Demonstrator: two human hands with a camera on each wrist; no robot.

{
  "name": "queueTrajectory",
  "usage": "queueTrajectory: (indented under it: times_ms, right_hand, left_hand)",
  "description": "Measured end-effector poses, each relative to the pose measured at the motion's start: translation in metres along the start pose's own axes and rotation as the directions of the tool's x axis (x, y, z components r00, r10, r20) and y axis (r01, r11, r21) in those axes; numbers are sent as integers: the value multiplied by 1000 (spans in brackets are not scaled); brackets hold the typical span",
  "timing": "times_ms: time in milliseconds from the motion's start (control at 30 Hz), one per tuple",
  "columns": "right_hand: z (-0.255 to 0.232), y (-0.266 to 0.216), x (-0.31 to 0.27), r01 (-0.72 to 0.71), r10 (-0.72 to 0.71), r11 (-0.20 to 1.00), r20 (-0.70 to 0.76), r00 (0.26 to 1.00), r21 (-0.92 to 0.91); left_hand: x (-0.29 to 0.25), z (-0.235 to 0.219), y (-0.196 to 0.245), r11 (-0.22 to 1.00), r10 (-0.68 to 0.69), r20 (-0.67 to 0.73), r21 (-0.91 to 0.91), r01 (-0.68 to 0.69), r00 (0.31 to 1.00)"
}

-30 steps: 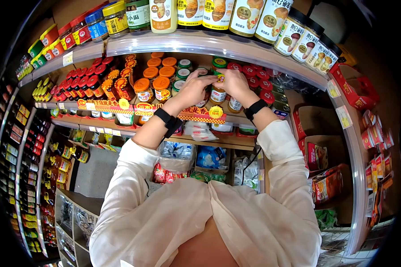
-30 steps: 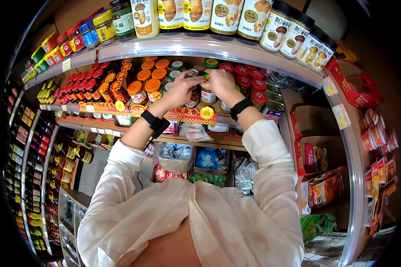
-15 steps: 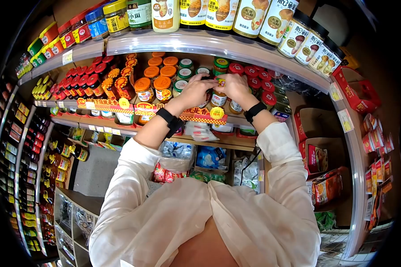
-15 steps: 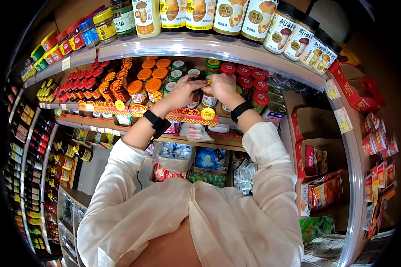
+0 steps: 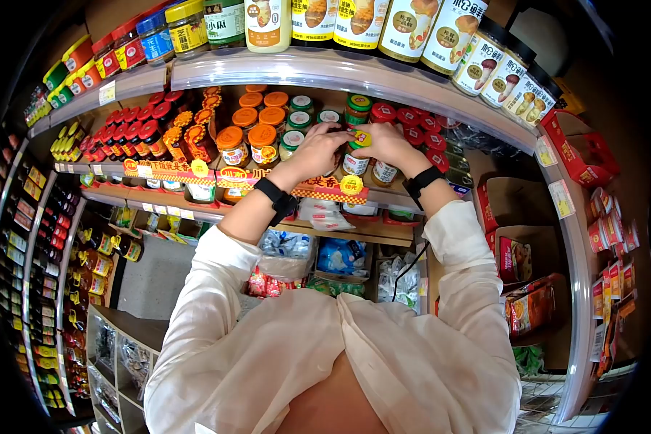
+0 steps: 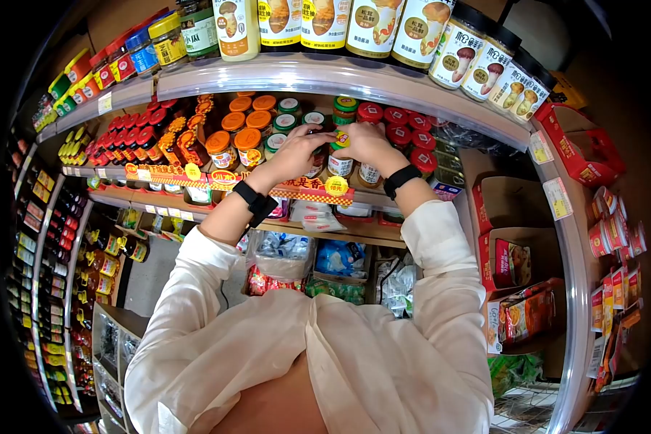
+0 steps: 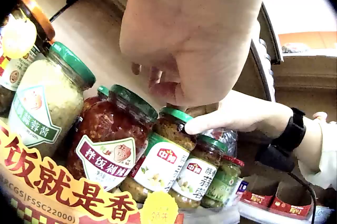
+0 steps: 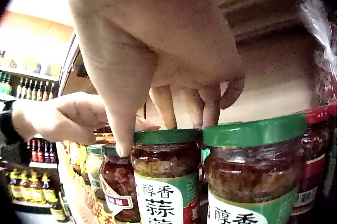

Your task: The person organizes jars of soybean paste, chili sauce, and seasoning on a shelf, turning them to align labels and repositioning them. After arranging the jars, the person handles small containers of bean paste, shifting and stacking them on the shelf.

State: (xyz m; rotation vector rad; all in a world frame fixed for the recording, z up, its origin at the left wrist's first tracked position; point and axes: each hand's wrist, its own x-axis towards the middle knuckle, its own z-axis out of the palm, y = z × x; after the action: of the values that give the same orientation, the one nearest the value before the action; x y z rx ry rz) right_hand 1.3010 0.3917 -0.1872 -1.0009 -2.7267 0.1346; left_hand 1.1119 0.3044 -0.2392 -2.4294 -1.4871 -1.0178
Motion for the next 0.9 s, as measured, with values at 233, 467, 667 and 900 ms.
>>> queueTrajectory:
  times_ms: [233, 467, 667, 900]
  right_hand:
    - [-9, -6, 1, -24, 22, 999, 26, 999, 45]
    - [-8, -6, 0, -27, 25, 998, 36, 999, 49]
    - [-16, 3, 1, -8, 9, 996, -4, 1000, 92]
    - [-57, 32, 36, 250, -186, 961, -397, 899, 116]
  left_hand:
    - [0, 0, -4, 1000, -4, 0, 17, 4, 1000]
    - [-1, -3, 2, 999, -34, 19, -34, 35, 999]
    - [-5, -10, 10, 998, -33, -43, -62, 30, 999]
    - [-41, -26, 39, 981, -129, -223, -173, 91, 966]
